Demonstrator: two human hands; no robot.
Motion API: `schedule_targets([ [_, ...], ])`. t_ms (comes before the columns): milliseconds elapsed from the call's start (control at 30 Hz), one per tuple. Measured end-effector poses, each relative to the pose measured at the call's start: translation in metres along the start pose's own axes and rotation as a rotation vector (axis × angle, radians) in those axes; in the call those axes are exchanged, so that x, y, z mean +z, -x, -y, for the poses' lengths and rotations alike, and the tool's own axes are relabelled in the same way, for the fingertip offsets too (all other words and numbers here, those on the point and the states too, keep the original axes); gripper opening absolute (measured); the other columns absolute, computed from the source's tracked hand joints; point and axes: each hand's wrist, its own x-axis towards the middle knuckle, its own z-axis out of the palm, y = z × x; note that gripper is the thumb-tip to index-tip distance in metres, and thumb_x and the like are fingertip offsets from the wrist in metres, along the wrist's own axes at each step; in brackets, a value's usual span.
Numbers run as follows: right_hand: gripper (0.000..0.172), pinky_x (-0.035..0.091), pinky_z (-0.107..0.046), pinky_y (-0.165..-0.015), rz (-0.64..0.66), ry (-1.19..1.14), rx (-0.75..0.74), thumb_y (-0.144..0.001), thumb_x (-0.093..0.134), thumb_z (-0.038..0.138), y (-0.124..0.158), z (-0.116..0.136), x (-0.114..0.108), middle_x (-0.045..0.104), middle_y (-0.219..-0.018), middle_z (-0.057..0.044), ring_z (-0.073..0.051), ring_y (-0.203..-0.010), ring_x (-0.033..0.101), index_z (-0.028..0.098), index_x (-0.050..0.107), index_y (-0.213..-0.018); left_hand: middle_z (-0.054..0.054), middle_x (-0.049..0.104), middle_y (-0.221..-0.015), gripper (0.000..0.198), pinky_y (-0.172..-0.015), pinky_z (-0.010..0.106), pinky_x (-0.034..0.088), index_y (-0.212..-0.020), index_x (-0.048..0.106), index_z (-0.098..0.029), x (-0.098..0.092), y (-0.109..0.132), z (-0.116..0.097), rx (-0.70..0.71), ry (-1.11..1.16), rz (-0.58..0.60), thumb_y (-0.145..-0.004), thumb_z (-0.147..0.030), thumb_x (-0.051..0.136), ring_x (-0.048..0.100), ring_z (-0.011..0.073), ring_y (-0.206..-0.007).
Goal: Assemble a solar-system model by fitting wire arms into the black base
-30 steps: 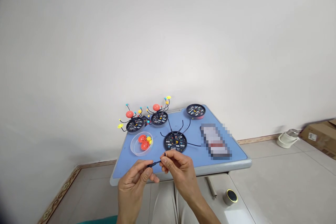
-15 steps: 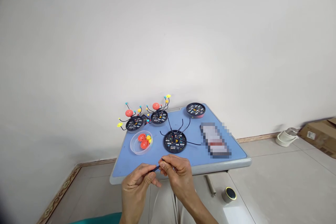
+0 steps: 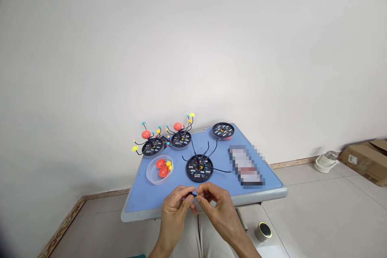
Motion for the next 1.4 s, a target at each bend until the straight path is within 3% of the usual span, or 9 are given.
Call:
schedule_targets([
  [133, 0.022, 0.042, -0.028, -0.058, 0.007, 0.219, -0.151, -0.085, 0.055, 0.029, -0.024, 0.013, -0.009, 0.062, -0.064, -0.001, -0.016, -0.060, 0.053, 0.020, 0.068, -0.070, 0.001, 0.062, -0.079, 0.019, -0.056, 0.024, 0.054, -0.095, 0.073, -0.018, 0.005, -0.032, -0.010, -0.018, -0.020, 0.044, -0.084, -0.028, 0.061, 0.059, 0.0089, -0.052],
  [267, 0.019, 0.041, -0.027, -0.056, -0.065, 0.408, -0.179, -0.083, 0.052, 0.025, -0.062, 0.022, -0.019, 0.065, -0.064, -0.002, -0.016, -0.059, 0.056, 0.019, 0.070, -0.078, 0.001, 0.064, -0.085, 0.036, -0.053, 0.023, 0.052, -0.117, 0.064, -0.020, 0.001, -0.073, -0.012, -0.079, -0.049, 0.009, -0.083, -0.031, 0.061, 0.059, 0.0096, -0.057],
  [400, 0.022, 0.038, -0.027, -0.057, -0.127, 0.706, -0.106, -0.079, 0.050, 0.016, -0.093, 0.014, -0.021, 0.068, -0.065, -0.004, -0.017, -0.059, 0.058, 0.018, 0.071, -0.074, 0.003, 0.065, -0.083, 0.022, -0.054, 0.022, 0.047, -0.099, 0.070, -0.018, -0.005, -0.098, 0.006, 0.034, -0.313, -0.114, -0.084, -0.026, 0.056, 0.056, 0.0102, -0.059],
  [533, 0.024, 0.036, -0.026, -0.058, -0.079, 0.880, -0.039, -0.080, 0.050, 0.012, -0.101, -0.004, -0.016, 0.071, -0.070, -0.005, -0.018, -0.066, 0.062, 0.018, 0.072, -0.074, 0.004, 0.068, -0.084, 0.018, -0.064, 0.027, 0.049, -0.090, 0.072, -0.018, -0.002, -0.097, 0.029, 0.125, -0.492, -0.124, -0.084, -0.016, 0.055, 0.060, 0.0139, -0.068],
  [700, 0.028, 0.039, -0.027, -0.065, -0.025, 0.898, -0.154, -0.086, 0.048, 0.011, -0.111, -0.008, -0.024, 0.072, -0.085, -0.006, -0.019, -0.074, 0.063, 0.019, 0.074, -0.084, 0.005, 0.069, -0.085, 0.022, -0.068, 0.029, 0.050, -0.095, 0.071, -0.018, 0.006, -0.088, 0.038, 0.139, -0.540, -0.114, -0.085, -0.012, 0.052, 0.061, 0.0162, -0.072],
  [933, 0.026, 0.041, -0.029, -0.075, 0.334, 0.911, -0.416, -0.080, 0.054, 0.002, -0.156, 0.003, -0.049, 0.074, -0.082, -0.006, -0.020, -0.082, 0.058, 0.018, 0.074, -0.077, 0.007, 0.068, -0.088, 0.024, -0.072, 0.030, 0.051, -0.102, 0.069, -0.018, 0.008, -0.088, 0.034, 0.162, -0.563, -0.141, -0.089, -0.017, 0.049, 0.063, 0.0179, -0.077],
  [1200, 0.025, 0.034, -0.029, -0.065, 0.182, 1.121, -0.260, -0.085, 0.050, 0.009, -0.124, 0.005, -0.026, 0.071, -0.074, -0.008, -0.020, -0.074, 0.058, 0.017, 0.073, -0.077, 0.007, 0.069, -0.092, 0.023, -0.073, 0.031, 0.051, -0.102, 0.069, -0.019, 0.010, -0.090, 0.041, 0.140, -0.535, -0.125, -0.091, -0.018, 0.048, 0.064, 0.0188, -0.081],
  [1300, 0.029, 0.034, -0.029, -0.066, 0.211, 1.137, -0.295, -0.085, 0.049, 0.005, -0.129, 0.004, -0.028, 0.071, -0.078, -0.009, -0.020, -0.077, 0.058, 0.018, 0.074, -0.078, 0.008, 0.069, -0.093, 0.024, -0.073, 0.031, 0.051, -0.104, 0.068, -0.018, 0.013, -0.090, 0.042, 0.141, -0.529, -0.122, -0.091, -0.017, 0.047, 0.064, 0.0191, -0.082],
  [1400, 0.031, 0.036, -0.028, -0.068, 0.331, 1.074, -0.367, -0.078, 0.051, -0.001, -0.147, 0.003, -0.038, 0.072, -0.079, -0.007, -0.020, -0.079, 0.057, 0.019, 0.075, -0.075, 0.008, 0.068, -0.096, 0.024, -0.072, 0.031, 0.052, -0.107, 0.067, -0.018, 0.015, -0.089, 0.044, 0.152, -0.543, -0.139, -0.090, -0.017, 0.049, 0.064, 0.0194, -0.084],
])
